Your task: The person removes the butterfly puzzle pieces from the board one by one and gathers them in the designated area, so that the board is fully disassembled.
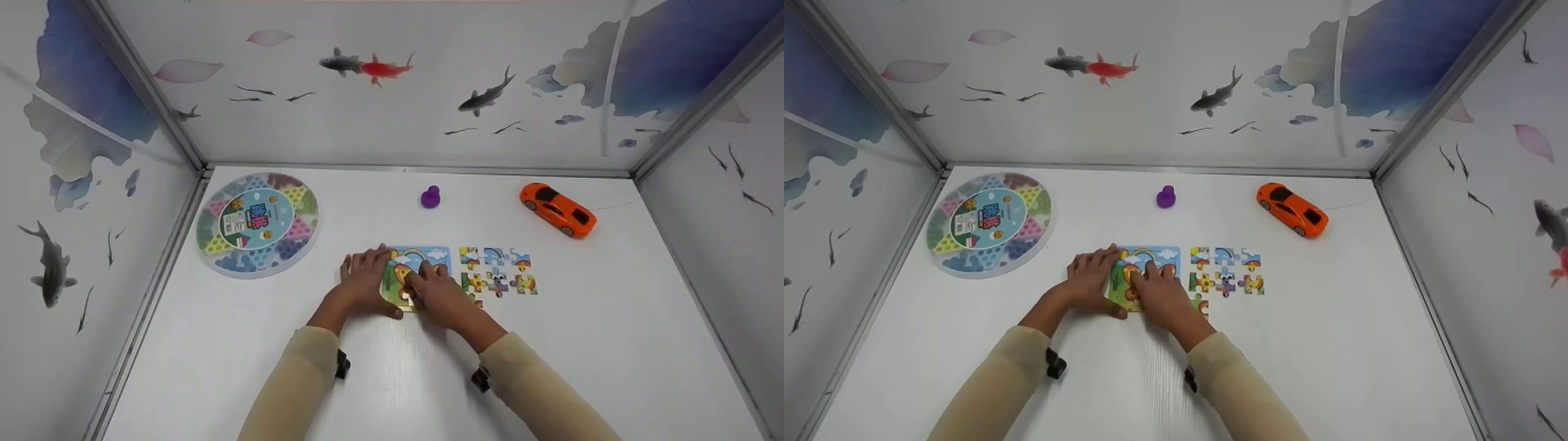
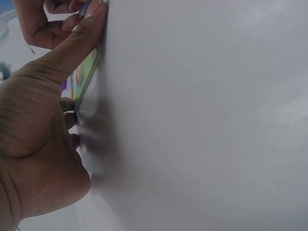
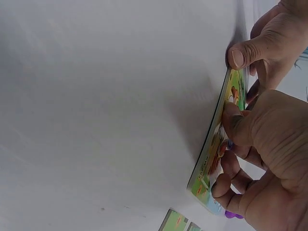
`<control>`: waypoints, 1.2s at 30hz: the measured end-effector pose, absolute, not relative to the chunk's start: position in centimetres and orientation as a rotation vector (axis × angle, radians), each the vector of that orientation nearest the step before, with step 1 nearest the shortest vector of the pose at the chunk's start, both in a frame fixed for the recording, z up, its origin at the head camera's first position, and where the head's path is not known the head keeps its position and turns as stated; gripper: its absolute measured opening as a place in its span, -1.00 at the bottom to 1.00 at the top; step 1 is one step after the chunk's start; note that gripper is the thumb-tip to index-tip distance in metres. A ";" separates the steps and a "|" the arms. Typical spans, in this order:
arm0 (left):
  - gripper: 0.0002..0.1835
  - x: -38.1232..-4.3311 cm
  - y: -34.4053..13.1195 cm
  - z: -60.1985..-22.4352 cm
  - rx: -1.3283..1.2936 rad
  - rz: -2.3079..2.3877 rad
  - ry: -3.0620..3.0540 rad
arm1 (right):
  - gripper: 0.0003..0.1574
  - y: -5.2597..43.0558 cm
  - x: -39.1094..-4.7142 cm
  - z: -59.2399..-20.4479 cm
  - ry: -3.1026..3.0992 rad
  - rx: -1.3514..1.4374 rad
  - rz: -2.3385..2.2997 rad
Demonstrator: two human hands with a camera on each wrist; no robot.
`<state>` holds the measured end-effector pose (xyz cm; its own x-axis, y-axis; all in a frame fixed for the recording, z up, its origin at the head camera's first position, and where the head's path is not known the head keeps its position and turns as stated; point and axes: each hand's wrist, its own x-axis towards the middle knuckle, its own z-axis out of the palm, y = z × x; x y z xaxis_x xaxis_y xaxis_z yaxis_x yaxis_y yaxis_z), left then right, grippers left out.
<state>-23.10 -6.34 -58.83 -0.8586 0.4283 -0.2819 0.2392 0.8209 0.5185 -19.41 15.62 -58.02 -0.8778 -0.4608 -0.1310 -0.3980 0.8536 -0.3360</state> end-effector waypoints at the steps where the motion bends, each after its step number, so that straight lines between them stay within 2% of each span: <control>1: 0.46 -23.1 -6.3 -58.8 0.499 0.671 2.613 | -0.65 15.6 -19.4 -58.0 2.825 -0.666 -0.446; 9: 0.47 -23.3 -6.1 -59.0 0.500 0.653 2.619 | -0.72 15.9 -19.1 -58.2 2.847 -0.731 -0.469; 25: 0.48 -23.3 -6.1 -58.4 0.487 0.674 2.615 | -0.50 16.3 -19.0 -57.8 2.796 -0.735 -0.460; 36: 0.47 -23.0 -6.2 -58.4 0.494 0.674 2.617 | -0.64 17.5 -18.6 -57.8 2.875 -0.916 -0.438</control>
<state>-22.99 -6.16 -58.42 -0.8612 0.4234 -0.2811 0.2349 0.8221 0.5187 -18.60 17.53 -57.79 -0.8155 -0.5787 -0.0012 -0.5521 0.7786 -0.2982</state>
